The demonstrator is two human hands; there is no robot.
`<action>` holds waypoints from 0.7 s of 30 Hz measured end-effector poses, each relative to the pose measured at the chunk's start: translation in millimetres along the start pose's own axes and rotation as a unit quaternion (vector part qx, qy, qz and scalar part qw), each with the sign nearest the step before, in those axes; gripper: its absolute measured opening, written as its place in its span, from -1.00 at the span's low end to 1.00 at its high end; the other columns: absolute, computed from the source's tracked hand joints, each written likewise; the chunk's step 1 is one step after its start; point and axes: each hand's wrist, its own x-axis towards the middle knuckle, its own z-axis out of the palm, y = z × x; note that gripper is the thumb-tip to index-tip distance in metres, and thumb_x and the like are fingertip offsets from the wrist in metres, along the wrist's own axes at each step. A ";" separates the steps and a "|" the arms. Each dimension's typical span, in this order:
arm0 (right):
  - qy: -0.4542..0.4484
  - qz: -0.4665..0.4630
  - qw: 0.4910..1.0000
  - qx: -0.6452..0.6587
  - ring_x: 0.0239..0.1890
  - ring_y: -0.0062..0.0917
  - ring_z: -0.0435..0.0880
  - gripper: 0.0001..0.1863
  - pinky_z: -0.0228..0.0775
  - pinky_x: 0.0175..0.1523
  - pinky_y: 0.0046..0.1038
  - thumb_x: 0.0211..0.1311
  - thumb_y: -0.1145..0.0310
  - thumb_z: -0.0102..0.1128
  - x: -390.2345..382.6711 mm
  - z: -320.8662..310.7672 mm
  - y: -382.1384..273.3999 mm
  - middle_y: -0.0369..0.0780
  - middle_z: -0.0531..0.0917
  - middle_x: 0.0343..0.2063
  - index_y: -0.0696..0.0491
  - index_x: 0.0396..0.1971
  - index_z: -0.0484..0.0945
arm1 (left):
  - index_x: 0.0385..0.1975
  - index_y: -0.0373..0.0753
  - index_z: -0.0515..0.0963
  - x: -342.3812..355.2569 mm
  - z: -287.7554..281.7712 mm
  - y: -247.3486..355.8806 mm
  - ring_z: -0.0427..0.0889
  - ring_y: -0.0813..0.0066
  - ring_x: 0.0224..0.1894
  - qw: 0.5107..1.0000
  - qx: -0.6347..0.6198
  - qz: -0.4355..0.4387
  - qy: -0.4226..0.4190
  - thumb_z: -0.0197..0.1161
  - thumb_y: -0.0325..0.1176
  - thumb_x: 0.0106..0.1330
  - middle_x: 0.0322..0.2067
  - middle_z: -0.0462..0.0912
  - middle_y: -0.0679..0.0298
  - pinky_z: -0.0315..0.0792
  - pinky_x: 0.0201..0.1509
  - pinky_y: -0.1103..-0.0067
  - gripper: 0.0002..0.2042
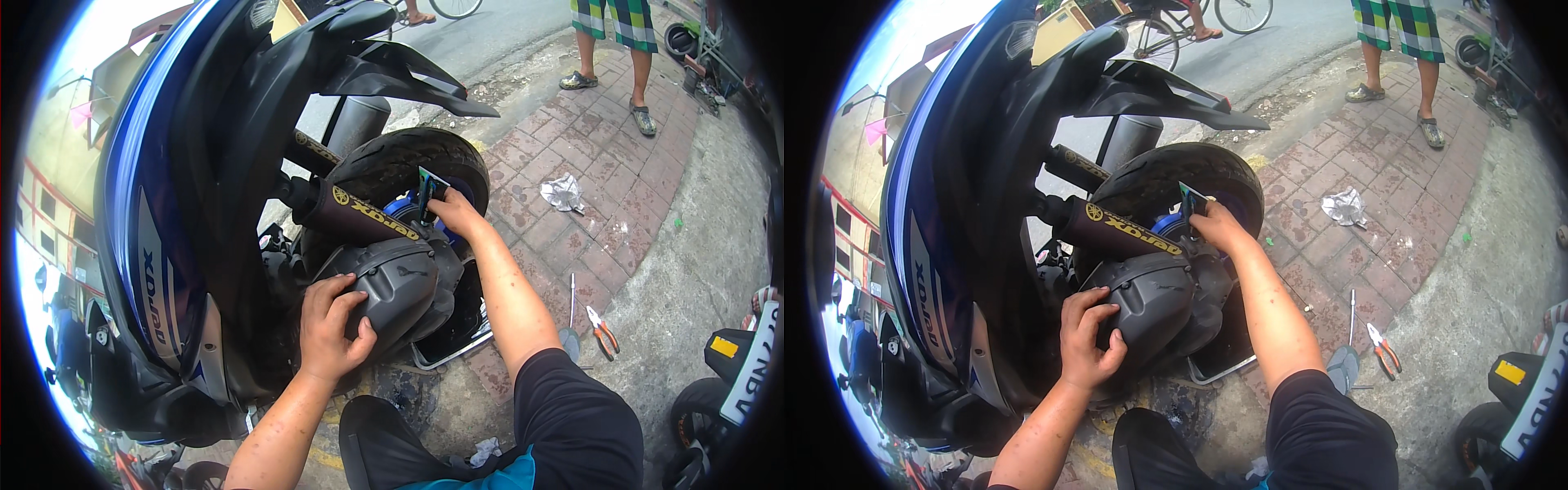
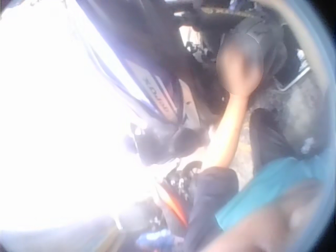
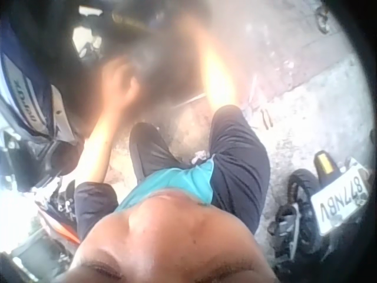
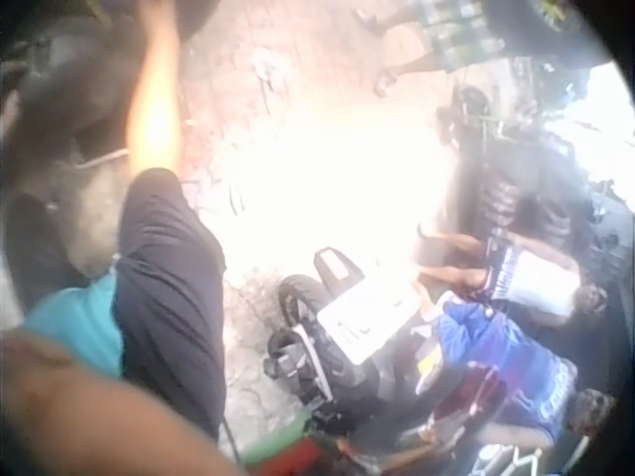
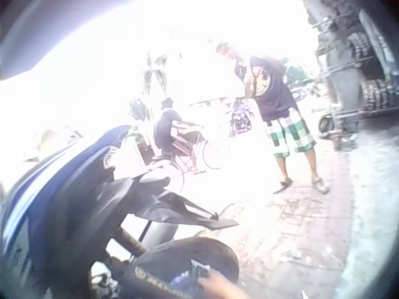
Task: The person sits on the ground and works on the rear wheel of a motorcycle, using a wrench to tighten bolts and applying lubricant from a tube. They then stand up, carry a tray of used oil into a workshop, and pour it into a sink.
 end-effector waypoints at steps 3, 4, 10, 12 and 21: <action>-0.051 0.008 0.998 -0.044 -0.30 -0.38 0.74 -0.42 0.54 -0.17 -0.31 0.14 0.24 0.24 -9.3 7.5 -16.0 -0.02 0.73 -0.29 0.27 0.13 0.50 | -0.18 -0.27 0.58 -7.6 -4.7 -1.7 0.55 -0.06 0.09 1.000 0.010 -0.011 -0.002 0.28 -0.42 -0.01 0.06 0.59 0.01 0.46 0.20 0.19 -0.67; -0.048 -0.009 0.997 -0.066 -0.26 -0.36 0.75 -0.38 0.54 -0.15 -0.31 0.14 0.24 0.24 -12.4 9.1 -21.7 0.00 0.73 -0.25 0.26 0.18 0.47 | -0.18 -0.27 0.58 -8.4 -5.6 -1.8 0.55 -0.06 0.09 1.000 0.011 -0.011 -0.002 0.28 -0.42 -0.01 0.06 0.59 0.01 0.46 0.20 0.19 -0.67; -0.032 -0.100 0.983 -0.150 -0.11 -0.29 0.74 -0.31 0.54 -0.02 -0.31 0.11 0.23 0.43 -28.9 -0.2 -42.4 0.04 0.72 -0.16 0.20 0.24 0.47 | -0.18 -0.27 0.58 -5.6 -4.3 -0.5 0.55 -0.07 0.09 1.000 0.006 -0.012 -0.003 0.28 -0.42 -0.01 0.06 0.59 0.01 0.45 0.21 0.18 -0.67; -0.024 -0.088 0.986 -0.138 -0.16 -0.31 0.74 -0.30 0.54 -0.05 -0.32 0.09 0.21 0.52 -35.8 -1.6 -52.5 0.02 0.72 -0.19 0.19 0.21 0.50 | -0.17 -0.27 0.58 -6.2 -4.5 -0.9 0.55 -0.07 0.09 1.000 0.007 -0.011 -0.002 0.28 -0.42 -0.01 0.06 0.59 0.01 0.45 0.21 0.18 -0.67; 0.016 -0.091 0.984 -0.154 -0.26 -0.34 0.71 -0.29 0.53 -0.09 -0.33 0.00 0.14 0.63 -34.9 -7.4 -46.6 -0.04 0.73 -0.25 0.16 0.12 0.57 | -0.17 -0.27 0.58 -5.2 -3.0 -0.7 0.55 -0.06 0.09 1.000 0.008 -0.010 -0.001 0.27 -0.42 -0.01 0.06 0.59 0.01 0.45 0.21 0.19 -0.67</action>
